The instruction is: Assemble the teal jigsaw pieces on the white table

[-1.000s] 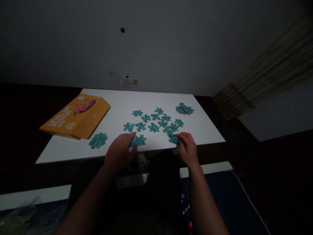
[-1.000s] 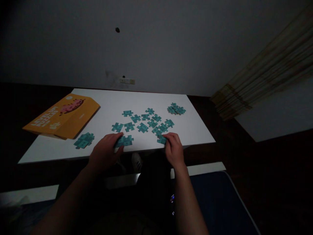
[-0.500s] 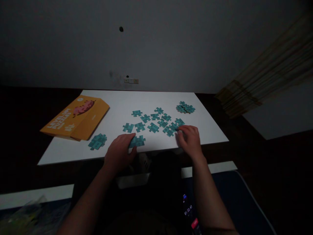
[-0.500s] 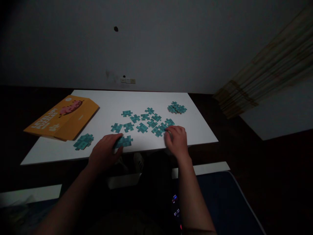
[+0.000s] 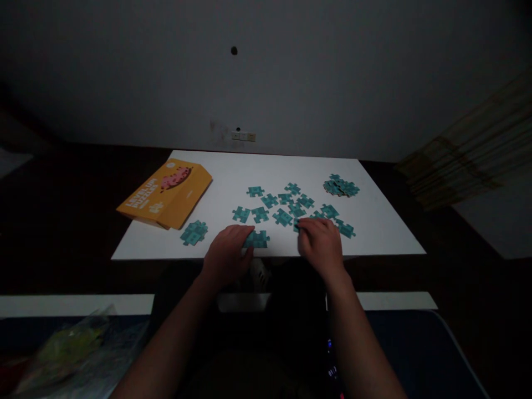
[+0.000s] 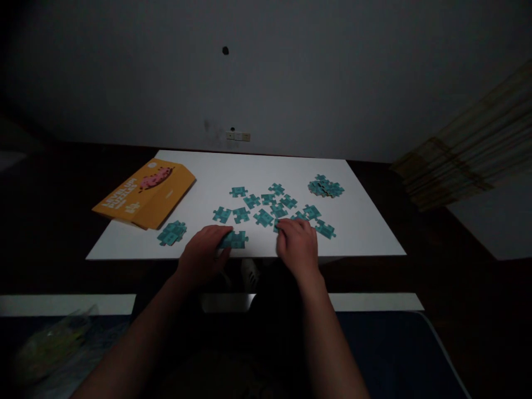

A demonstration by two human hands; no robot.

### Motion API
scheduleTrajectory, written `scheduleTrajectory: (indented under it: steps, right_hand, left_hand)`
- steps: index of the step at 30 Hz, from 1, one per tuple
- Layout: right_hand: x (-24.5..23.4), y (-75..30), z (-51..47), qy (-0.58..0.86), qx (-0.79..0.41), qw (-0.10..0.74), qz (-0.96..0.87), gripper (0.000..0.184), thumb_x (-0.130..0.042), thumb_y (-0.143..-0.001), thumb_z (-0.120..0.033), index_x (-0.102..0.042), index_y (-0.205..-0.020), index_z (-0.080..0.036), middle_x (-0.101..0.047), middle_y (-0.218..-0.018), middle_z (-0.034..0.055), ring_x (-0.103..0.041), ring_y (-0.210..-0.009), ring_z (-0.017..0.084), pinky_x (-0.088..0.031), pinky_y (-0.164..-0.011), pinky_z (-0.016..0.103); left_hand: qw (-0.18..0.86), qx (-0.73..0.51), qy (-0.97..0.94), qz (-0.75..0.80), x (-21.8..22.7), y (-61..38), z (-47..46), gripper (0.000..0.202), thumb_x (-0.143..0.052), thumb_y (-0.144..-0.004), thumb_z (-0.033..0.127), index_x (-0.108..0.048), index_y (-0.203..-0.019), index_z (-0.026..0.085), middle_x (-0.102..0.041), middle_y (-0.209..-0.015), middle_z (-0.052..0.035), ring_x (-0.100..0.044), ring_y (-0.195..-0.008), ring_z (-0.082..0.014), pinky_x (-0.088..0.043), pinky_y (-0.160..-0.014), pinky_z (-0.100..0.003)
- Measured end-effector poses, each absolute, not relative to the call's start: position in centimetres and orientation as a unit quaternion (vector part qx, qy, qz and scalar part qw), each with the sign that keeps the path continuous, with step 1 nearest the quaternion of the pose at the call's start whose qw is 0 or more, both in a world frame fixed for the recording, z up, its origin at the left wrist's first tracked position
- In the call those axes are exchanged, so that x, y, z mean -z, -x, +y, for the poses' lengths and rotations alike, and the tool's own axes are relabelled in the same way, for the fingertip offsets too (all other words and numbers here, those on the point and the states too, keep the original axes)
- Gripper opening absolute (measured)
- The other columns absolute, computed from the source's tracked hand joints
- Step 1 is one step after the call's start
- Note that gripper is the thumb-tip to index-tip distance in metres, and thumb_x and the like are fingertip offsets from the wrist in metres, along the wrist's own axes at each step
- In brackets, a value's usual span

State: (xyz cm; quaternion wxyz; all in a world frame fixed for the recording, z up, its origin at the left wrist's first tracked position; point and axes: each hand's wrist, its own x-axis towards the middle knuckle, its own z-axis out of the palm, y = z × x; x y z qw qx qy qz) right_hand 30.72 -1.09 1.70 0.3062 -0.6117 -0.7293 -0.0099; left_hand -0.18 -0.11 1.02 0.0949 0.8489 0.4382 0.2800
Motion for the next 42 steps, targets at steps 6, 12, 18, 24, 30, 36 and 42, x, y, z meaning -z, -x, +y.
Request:
scheduleTrajectory:
  steps: [6, 12, 18, 24, 30, 36, 42]
  right_hand:
    - [-1.8, -27.0, 0.9, 0.594, -0.009, 0.257, -0.762, 0.037, -0.066, -0.107, -0.035, -0.079, -0.139, -0.021, -0.074, -0.152, 0.0164, -0.056, -0.138, 0.044, -0.051, -0.111, 0.064]
    - [-1.3, -25.9, 0.7, 0.616, 0.02, 0.246, -0.748, 0.031, -0.062, -0.11, -0.03, -0.084, -0.131, -0.027, -0.078, -0.147, 0.0124, -0.055, -0.138, 0.044, -0.053, -0.108, 0.065]
    - [-0.9, -26.8, -0.4, 0.611, 0.045, 0.282, -0.738, 0.027, -0.062, -0.106, -0.025, -0.086, -0.119, -0.025, -0.078, -0.12, 0.0155, -0.067, -0.109, 0.037, -0.058, -0.092, 0.056]
    - [1.0, -28.1, -1.5, 0.615, 0.0, 0.333, -0.715, 0.028, -0.058, -0.1, -0.019, -0.082, -0.112, -0.026, -0.075, -0.111, 0.0123, -0.072, -0.104, 0.035, -0.061, -0.091, 0.052]
    - [-1.5, -25.4, 0.5, 0.562, -0.033, 0.307, -0.767, 0.03, -0.056, -0.1, -0.017, -0.08, -0.115, -0.025, -0.079, -0.111, 0.0111, -0.073, -0.107, 0.033, -0.059, -0.097, 0.05]
    - [-2.1, -22.3, 3.6, 0.582, -0.021, 0.269, -0.767, 0.031, -0.061, -0.106, -0.031, -0.077, -0.13, -0.021, -0.081, -0.126, 0.0154, -0.071, -0.115, 0.037, -0.056, -0.101, 0.054]
    - [-1.9, -23.5, 3.3, 0.566, -0.019, 0.298, -0.769, 0.024, -0.063, -0.107, -0.033, -0.078, -0.121, -0.023, -0.082, -0.122, 0.0132, -0.072, -0.114, 0.035, -0.057, -0.101, 0.053]
  left_hand:
    - [0.092, -0.287, -0.847, 0.438, -0.9, 0.0, -0.3, 0.049, -0.064, -0.103, 0.028, -0.062, -0.151, 0.018, -0.076, -0.137, -0.0179, -0.071, -0.127, -0.0369, -0.062, -0.108, -0.06]
    - [0.108, -0.303, -0.833, 0.45, -0.6, -0.1, -0.3, 0.058, -0.065, -0.101, 0.029, -0.058, -0.158, 0.019, -0.075, -0.142, -0.0183, -0.071, -0.132, -0.0362, -0.061, -0.111, -0.058]
    - [0.115, -0.317, -0.835, 0.434, -0.9, -0.1, -0.5, 0.047, -0.065, -0.101, 0.026, -0.066, -0.148, 0.019, -0.077, -0.137, -0.0162, -0.072, -0.129, -0.035, -0.061, -0.111, -0.06]
    - [0.108, -0.325, -0.842, 0.417, -0.8, -0.1, -0.6, 0.038, -0.072, -0.094, 0.017, -0.073, -0.132, 0.023, -0.079, -0.134, -0.0129, -0.072, -0.128, -0.033, -0.063, -0.112, -0.058]
    - [0.111, -0.321, -0.842, 0.419, -0.8, -0.1, -0.6, 0.032, -0.074, -0.093, 0.016, -0.075, -0.125, 0.023, -0.078, -0.133, -0.0121, -0.071, -0.128, -0.0326, -0.063, -0.112, -0.056]
    - [0.094, -0.32, -0.849, 0.41, -0.6, -0.1, -0.5, 0.03, -0.072, -0.095, 0.018, -0.075, -0.125, 0.02, -0.078, -0.134, -0.0134, -0.071, -0.128, -0.0327, -0.062, -0.113, -0.057]
    - [0.096, -0.312, -0.851, 0.411, -0.9, -0.1, -0.6, 0.031, -0.072, -0.095, 0.015, -0.073, -0.125, 0.02, -0.078, -0.135, -0.0135, -0.071, -0.128, -0.0339, -0.062, -0.115, -0.058]
